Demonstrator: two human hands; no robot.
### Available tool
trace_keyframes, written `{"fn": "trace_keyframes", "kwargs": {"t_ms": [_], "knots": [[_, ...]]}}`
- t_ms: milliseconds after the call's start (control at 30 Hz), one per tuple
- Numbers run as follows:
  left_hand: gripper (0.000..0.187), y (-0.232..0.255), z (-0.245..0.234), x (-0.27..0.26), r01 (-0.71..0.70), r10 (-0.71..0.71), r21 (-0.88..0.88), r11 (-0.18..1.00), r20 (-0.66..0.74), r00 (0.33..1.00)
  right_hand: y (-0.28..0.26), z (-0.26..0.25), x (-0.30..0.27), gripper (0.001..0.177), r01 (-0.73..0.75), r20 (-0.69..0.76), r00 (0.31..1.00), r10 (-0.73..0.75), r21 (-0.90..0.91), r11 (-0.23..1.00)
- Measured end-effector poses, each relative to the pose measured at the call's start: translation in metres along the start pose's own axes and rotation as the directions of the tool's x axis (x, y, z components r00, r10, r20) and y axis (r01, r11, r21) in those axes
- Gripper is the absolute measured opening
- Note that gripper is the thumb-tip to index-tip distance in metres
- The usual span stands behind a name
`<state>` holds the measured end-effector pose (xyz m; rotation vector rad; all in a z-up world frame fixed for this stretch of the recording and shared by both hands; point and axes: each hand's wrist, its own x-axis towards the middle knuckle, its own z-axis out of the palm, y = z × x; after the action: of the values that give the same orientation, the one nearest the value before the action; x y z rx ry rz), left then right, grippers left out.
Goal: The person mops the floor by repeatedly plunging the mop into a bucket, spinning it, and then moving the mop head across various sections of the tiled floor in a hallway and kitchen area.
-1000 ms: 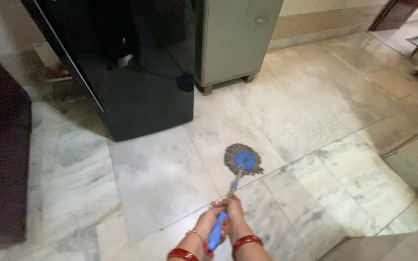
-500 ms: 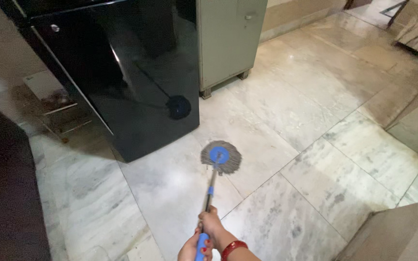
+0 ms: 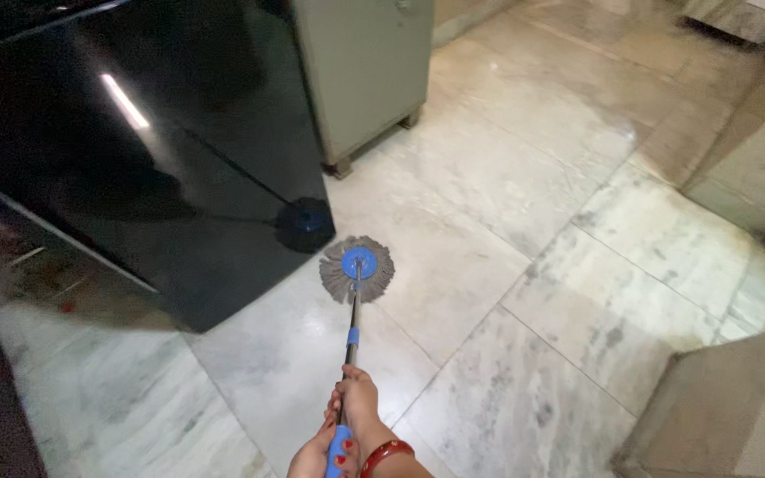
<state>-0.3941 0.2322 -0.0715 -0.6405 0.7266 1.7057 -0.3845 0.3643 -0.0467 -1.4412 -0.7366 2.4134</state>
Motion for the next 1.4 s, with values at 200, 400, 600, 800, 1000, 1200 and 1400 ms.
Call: {"fn": "trace_keyframes", "kwargs": {"t_ms": [200,400,600,800,1000,1200,1400], "knots": [[0.030,-0.022,0.087,-0.017,0.261,-0.264,0.314,0.913,-0.035,0.964,-0.049,-0.047,-0.002,0.067,0.047,-0.100,0.994,-0.035,0.112,0.993],[0.017,-0.051,0.118,-0.017,0.457,-0.462,0.352,0.817,-0.073,0.884,-0.047,-0.116,0.013,0.070,0.198,-0.222,0.963,-0.151,0.209,0.958],[0.027,-0.062,0.101,-0.050,0.639,-0.684,0.452,0.622,-0.083,0.724,-0.019,-0.136,-0.054,0.073,0.291,-0.406,0.895,-0.185,0.217,0.932],[0.040,-0.027,0.038,-0.060,0.618,-0.643,0.489,0.616,-0.141,0.753,0.023,-0.082,-0.086,0.049,0.279,-0.439,0.877,-0.198,0.130,0.951],[0.031,0.013,-0.036,-0.055,0.580,-0.623,0.470,0.665,-0.079,0.778,0.065,-0.012,-0.094,0.042,0.179,-0.384,0.919,-0.085,0.216,0.960],[0.027,0.019,-0.044,-0.067,0.374,-0.480,0.629,0.681,-0.003,0.877,0.088,-0.007,-0.109,0.057,0.311,-0.384,0.911,-0.151,0.399,0.863],[0.033,0.010,0.022,-0.104,0.592,-0.645,0.672,0.445,-0.217,0.732,0.088,-0.062,-0.093,0.039,0.450,-0.366,0.878,-0.309,0.412,0.792]]}}
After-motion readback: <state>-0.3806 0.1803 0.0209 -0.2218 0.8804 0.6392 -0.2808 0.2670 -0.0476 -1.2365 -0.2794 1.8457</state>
